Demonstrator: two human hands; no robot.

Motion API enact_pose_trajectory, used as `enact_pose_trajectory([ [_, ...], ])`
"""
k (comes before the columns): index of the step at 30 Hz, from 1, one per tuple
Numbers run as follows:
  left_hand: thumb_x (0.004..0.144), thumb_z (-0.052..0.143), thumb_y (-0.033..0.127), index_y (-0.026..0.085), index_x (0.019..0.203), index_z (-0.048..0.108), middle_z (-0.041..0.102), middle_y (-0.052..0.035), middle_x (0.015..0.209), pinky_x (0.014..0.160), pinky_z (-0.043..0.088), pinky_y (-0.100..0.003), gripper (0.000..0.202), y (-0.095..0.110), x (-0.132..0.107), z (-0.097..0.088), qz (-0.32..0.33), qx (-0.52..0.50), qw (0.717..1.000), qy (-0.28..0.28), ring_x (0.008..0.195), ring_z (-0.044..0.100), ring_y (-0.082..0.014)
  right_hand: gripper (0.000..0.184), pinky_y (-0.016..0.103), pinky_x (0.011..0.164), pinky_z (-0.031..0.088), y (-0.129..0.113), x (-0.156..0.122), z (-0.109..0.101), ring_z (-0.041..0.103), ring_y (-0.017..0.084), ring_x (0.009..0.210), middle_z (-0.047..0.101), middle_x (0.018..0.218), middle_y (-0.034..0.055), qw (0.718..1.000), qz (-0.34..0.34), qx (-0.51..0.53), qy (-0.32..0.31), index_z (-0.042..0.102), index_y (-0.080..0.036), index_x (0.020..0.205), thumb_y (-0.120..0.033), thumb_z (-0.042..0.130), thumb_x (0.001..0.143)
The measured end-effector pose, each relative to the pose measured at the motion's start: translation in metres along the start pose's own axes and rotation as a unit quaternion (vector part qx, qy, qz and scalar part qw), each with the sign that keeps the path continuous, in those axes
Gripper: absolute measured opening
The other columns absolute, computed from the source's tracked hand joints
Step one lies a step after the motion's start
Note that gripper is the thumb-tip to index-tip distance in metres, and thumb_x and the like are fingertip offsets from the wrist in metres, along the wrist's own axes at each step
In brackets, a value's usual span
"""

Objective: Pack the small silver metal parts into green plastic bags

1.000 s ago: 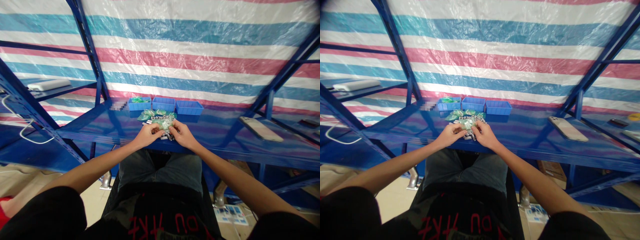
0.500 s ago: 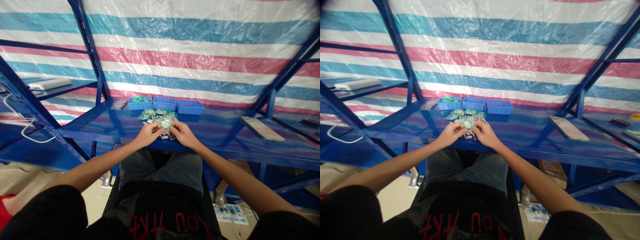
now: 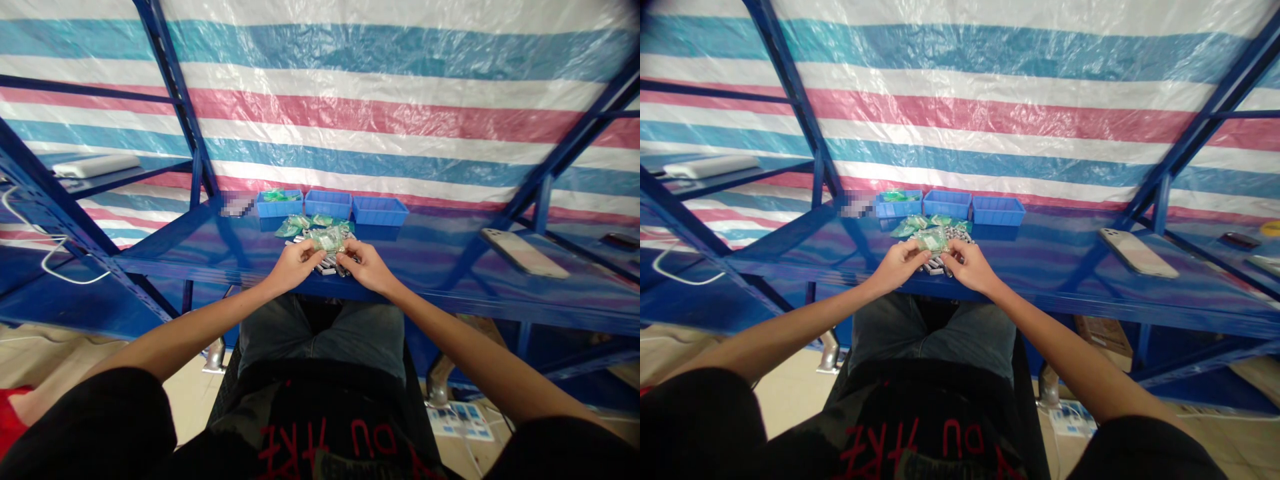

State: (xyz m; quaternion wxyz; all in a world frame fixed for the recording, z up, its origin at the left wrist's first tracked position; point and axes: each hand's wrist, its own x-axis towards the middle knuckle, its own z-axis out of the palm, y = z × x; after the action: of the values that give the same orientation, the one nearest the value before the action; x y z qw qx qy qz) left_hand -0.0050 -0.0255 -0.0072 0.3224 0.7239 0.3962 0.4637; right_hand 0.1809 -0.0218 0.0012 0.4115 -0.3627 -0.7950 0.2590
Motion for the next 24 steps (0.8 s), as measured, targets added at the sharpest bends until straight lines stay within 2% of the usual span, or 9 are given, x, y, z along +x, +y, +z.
enact_pose_trajectory([
  [4,0.077,0.057,0.040,0.012,0.078,0.061,0.052,0.0025,0.059,0.048,0.033,-0.021,0.027,0.000,0.001,0.000,-0.001,-0.006,1.000,-0.009,0.052,0.044,-0.0093,0.018,0.024,0.056,0.036,-0.003,0.000,0.000,0.045,0.012,0.059,0.053,0.063,-0.0011,0.999,-0.007,-0.028,0.014,0.054,-0.017,0.067,-0.028,0.051,0.081],
  [7,0.078,0.057,0.039,0.011,0.085,0.062,0.057,0.0007,0.066,0.051,0.037,-0.021,0.029,-0.002,0.002,0.000,0.002,-0.011,1.000,-0.027,0.055,0.047,-0.0099,0.019,0.024,0.056,0.036,-0.004,0.000,0.000,0.045,0.011,0.058,0.051,0.061,-0.0013,0.999,-0.012,-0.036,0.018,0.052,-0.018,0.065,-0.028,0.050,0.081],
  [11,0.079,0.056,0.038,0.011,0.090,0.063,0.059,-0.0005,0.067,0.052,0.039,-0.021,0.030,-0.005,0.002,0.000,0.007,0.000,0.999,-0.041,0.057,0.050,-0.0111,0.017,0.025,0.057,0.037,-0.001,0.000,0.000,0.045,0.012,0.059,0.054,0.065,-0.0004,0.998,-0.004,-0.044,0.035,0.053,-0.017,0.071,-0.028,0.048,0.082],
  [16,0.079,0.057,0.038,0.012,0.079,0.062,0.056,0.0005,0.061,0.050,0.037,-0.021,0.026,-0.005,0.002,0.000,0.013,0.002,0.999,-0.042,0.054,0.048,-0.0111,0.016,0.026,0.058,0.038,0.002,-0.001,0.001,0.047,0.013,0.059,0.055,0.066,0.0006,0.998,-0.003,-0.050,0.042,0.055,-0.017,0.076,-0.029,0.047,0.083],
  [24,0.081,0.055,0.036,0.012,0.073,0.058,0.053,0.0003,0.060,0.050,0.036,-0.021,0.025,-0.011,0.002,0.002,0.026,0.031,0.999,-0.032,0.056,0.048,-0.0112,0.014,0.025,0.057,0.037,-0.001,-0.001,0.000,0.046,0.013,0.059,0.054,0.066,0.0006,0.997,-0.007,-0.056,0.048,0.053,-0.017,0.076,-0.027,0.046,0.083],
])
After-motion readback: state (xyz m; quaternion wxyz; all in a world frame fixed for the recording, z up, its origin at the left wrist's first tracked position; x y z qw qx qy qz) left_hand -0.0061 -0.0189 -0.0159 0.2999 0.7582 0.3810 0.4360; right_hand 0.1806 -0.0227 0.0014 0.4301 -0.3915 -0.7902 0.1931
